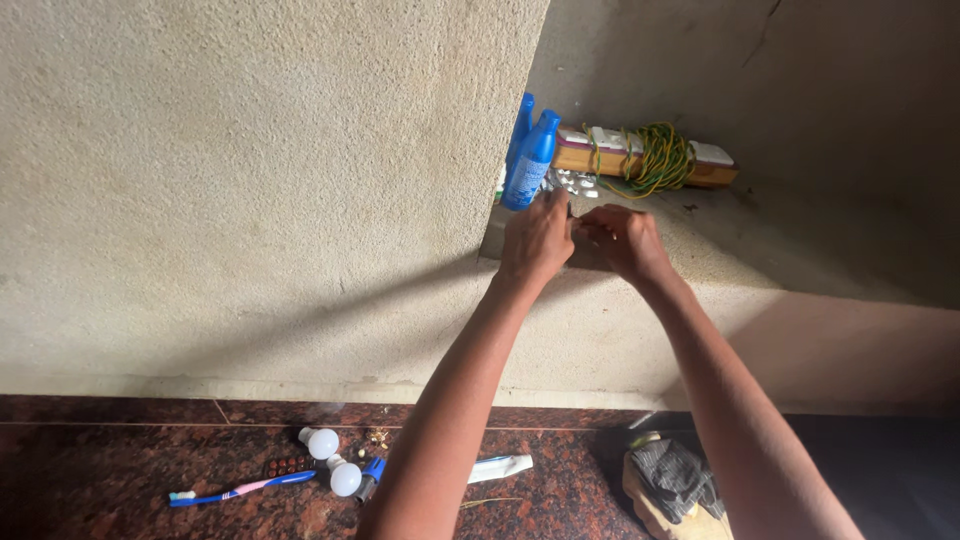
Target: The person moves several items including blue bottles, a red cloth, light bulbs, and a tube of toothpaste between the floor and a wall-recessed ledge, arranging them on the ledge.
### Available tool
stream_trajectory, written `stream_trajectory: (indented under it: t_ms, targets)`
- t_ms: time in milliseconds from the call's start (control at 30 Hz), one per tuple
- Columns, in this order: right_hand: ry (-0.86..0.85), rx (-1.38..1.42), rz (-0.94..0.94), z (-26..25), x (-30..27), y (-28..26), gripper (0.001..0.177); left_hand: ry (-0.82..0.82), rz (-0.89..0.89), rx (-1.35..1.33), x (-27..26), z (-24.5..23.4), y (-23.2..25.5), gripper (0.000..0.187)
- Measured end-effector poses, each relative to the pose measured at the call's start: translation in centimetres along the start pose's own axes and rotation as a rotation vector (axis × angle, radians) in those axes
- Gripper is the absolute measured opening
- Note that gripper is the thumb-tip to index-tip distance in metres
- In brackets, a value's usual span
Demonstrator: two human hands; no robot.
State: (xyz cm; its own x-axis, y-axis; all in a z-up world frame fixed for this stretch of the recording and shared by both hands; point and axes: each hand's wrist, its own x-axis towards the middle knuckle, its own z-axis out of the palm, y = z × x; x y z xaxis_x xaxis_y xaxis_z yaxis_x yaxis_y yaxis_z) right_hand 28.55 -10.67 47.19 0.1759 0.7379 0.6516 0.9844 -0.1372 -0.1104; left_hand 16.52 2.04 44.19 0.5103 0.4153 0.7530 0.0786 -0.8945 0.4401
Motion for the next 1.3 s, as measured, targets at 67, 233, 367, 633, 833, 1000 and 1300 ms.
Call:
stream_trajectory:
  t_ms: [67, 233, 367, 633, 833, 1000, 1300]
  targets:
    - [-0.052, -0.027, -0.009, -0.2, 0.3, 1.1, 0.010, -0.082, -0.002, 0.120, 0.9, 0.5, 0.6, 0.030]
    - [0.022, 0.111, 0.034, 1.0, 0.3, 2.4, 0.010, -0.044, 0.099, 0.338, 1.0, 1.7, 1.4, 0.043]
    - [0.061, 0.119, 0.094, 1.6, -0.3, 3.1, 0.015, -0.070, 0.142, 0.427, 1.8, 2.3, 2.0, 0.039]
    - [0.162, 0.024, 0.150, 2.0, -0.8, 3.1, 0.007, -0.019, 0.214, 0.544, 1.8, 4.0, 1.7, 0.044]
    - [0.203, -0.104, 0.078, 1.8, -0.8, 2.5, 0.009, -0.017, 0.207, 0.570, 1.5, 4.2, 1.8, 0.038]
    - [0.209, -0.072, 0.139, 1.4, -0.9, 2.0, 0.009, -0.058, 0.209, 0.526, 1.4, 3.9, 1.9, 0.047]
    - [0.223, 0.332, 0.410, 0.3, -1.0, 2.2, 0.020, 0.055, 0.133, 0.050, 2.0, 5.3, -0.2, 0.036]
